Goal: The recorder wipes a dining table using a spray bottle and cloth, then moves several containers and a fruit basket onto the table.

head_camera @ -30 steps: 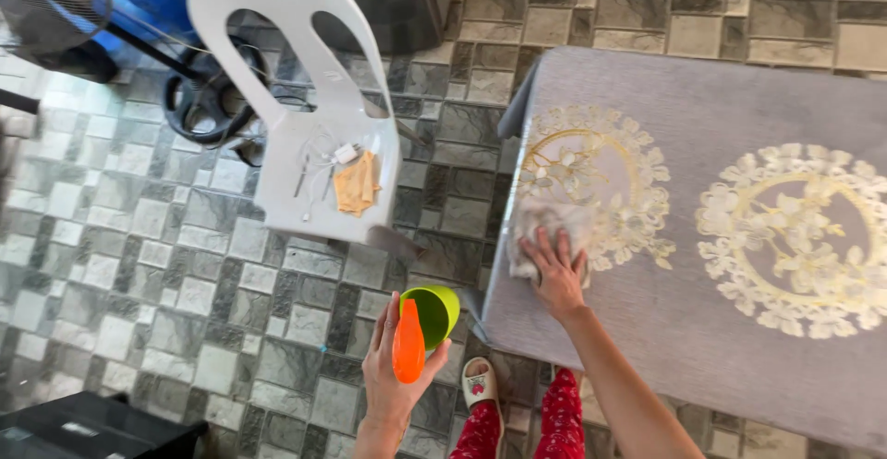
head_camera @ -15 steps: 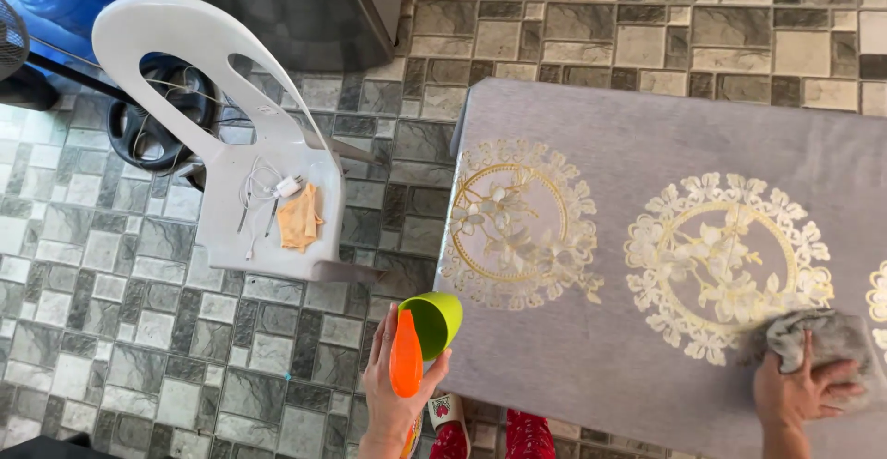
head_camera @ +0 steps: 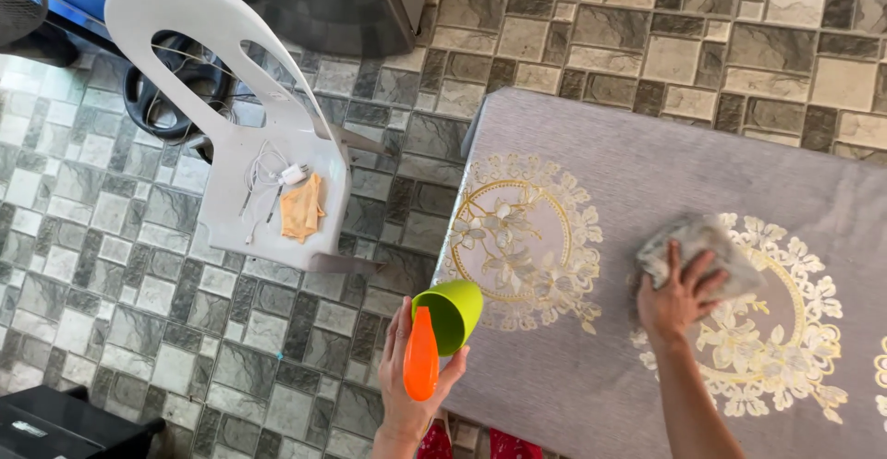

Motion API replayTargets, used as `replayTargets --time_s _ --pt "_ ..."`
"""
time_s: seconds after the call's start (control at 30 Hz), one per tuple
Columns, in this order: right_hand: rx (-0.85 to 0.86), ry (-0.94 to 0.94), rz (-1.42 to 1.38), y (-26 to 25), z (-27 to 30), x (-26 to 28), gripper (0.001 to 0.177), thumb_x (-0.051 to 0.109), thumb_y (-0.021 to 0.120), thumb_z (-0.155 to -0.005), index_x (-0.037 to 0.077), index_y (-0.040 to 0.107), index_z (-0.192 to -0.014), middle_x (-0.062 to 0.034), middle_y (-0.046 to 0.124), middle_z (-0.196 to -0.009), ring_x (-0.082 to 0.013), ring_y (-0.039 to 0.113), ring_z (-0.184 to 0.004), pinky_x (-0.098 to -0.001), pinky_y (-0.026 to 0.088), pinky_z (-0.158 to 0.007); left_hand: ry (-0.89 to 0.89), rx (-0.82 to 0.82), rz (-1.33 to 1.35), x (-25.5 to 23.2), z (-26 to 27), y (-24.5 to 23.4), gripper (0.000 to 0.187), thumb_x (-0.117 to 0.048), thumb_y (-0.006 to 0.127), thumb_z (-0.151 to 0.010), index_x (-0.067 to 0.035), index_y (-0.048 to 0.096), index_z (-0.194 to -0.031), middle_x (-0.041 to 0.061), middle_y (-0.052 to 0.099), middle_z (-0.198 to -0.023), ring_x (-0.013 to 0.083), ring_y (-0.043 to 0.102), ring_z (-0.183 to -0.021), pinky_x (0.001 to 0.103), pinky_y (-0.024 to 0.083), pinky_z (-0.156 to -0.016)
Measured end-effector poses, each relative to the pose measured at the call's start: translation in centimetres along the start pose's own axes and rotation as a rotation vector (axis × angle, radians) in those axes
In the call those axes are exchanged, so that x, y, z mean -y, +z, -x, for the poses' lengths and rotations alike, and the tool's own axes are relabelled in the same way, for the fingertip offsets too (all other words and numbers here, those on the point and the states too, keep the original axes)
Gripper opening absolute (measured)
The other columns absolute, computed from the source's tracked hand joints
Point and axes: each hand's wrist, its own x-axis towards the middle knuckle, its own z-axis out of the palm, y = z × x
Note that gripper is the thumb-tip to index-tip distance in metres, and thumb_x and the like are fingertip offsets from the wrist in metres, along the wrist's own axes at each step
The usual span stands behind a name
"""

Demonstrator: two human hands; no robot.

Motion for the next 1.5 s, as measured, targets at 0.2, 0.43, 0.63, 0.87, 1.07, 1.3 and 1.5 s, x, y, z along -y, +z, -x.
replayTargets --time_s 0.2,0.43,0.63,0.87,1.07,1.3,1.5 --pt "-0.083 -0.47 0.294 3.4 5.2 6.8 0.077 0.066 0.042 -0.093 0.047 0.017 -0.163 -0.0049 0.001 -0.175 -0.0443 0.005 -0.154 -0.0782 0.034 -0.107 0.034 -0.019 0.07 -2.8 1.4 3.0 0.083 -0.051 0.082 -0.082 -0.001 0.053 -0.142 0.022 0.053 -0.149 0.0373 0.06 -0.132 0.041 0.05 -0.112" --pt "0.092 -1.096 0.344 6.5 15.0 3.2 0.107 0.018 0.069 -0.067 0.037 0.023 -0.162 -0.0006 0.004 -0.174 -0.0375 -0.006 -0.159 -0.0724 0.013 -0.117 0.02 -0.08 0.083 -4.1 0.9 1.7 0.085 -0.052 0.081 -0.082 0.001 0.053 -0.142 0.024 0.052 -0.149 0.0377 0.061 -0.132 0.042 0.051 -0.111" --pt "0.214 -1.234 0.33 6.1 19.7 -2.4 0.107 0.015 0.075 -0.064 0.035 0.032 -0.16 -0.001 0.017 -0.17 -0.0379 0.011 -0.156 -0.0685 0.033 -0.107 -0.027 -0.161 0.081 -1.7 -0.4 -2.2 0.084 -0.05 0.078 -0.084 0.005 0.051 -0.142 0.024 0.053 -0.148 0.0394 0.062 -0.129 0.043 0.052 -0.11" --pt "0.824 -0.914 0.826 1.4 20.4 2.0 0.103 0.069 0.062 -0.099 0.038 -0.009 -0.167 0.0018 -0.021 -0.173 -0.0333 -0.017 -0.159 -0.0684 0.021 -0.116 -0.116 -0.249 0.021 3.9 0.4 -8.5 0.08 -0.046 0.081 -0.081 0.0 0.054 -0.14 0.022 0.053 -0.149 0.0383 0.063 -0.128 0.042 0.053 -0.109" --pt "0.888 -0.687 0.954 -0.8 22.4 10.3 0.104 0.072 0.069 -0.089 0.039 0.005 -0.164 0.001 0.021 -0.167 -0.0261 0.027 -0.151 -0.0753 0.022 -0.114 -0.063 -0.251 0.105 9.0 3.2 -16.3 0.077 -0.05 0.079 -0.083 0.002 0.058 -0.137 0.021 0.056 -0.146 0.037 0.063 -0.128 0.041 0.052 -0.11" --pt "0.666 -1.044 -0.26 -3.3 39.5 29.4 0.137 0.04 0.103 -0.063 0.023 0.011 -0.164 -0.0038 0.006 -0.175 -0.0171 0.014 -0.16 -0.036 0.025 -0.123 -0.011 -0.25 0.232 17.5 9.8 -26.3 0.067 -0.044 0.08 -0.086 0.001 0.061 -0.132 0.024 0.053 -0.148 0.0415 0.061 -0.129 0.041 0.054 -0.108" --pt "0.779 -1.546 -0.067 -0.1 51.0 39.2 0.148 0.027 0.115 -0.055 0.019 0.014 -0.163 -0.0065 0.012 -0.175 -0.0314 0.015 -0.16 -0.0599 0.023 -0.118 -0.127 -0.14 0.304 24.3 14.9 -34.6 0.09 -0.051 0.081 -0.082 -0.001 0.045 -0.147 0.014 0.053 -0.152 0.032 0.056 -0.138 0.043 0.067 -0.069"
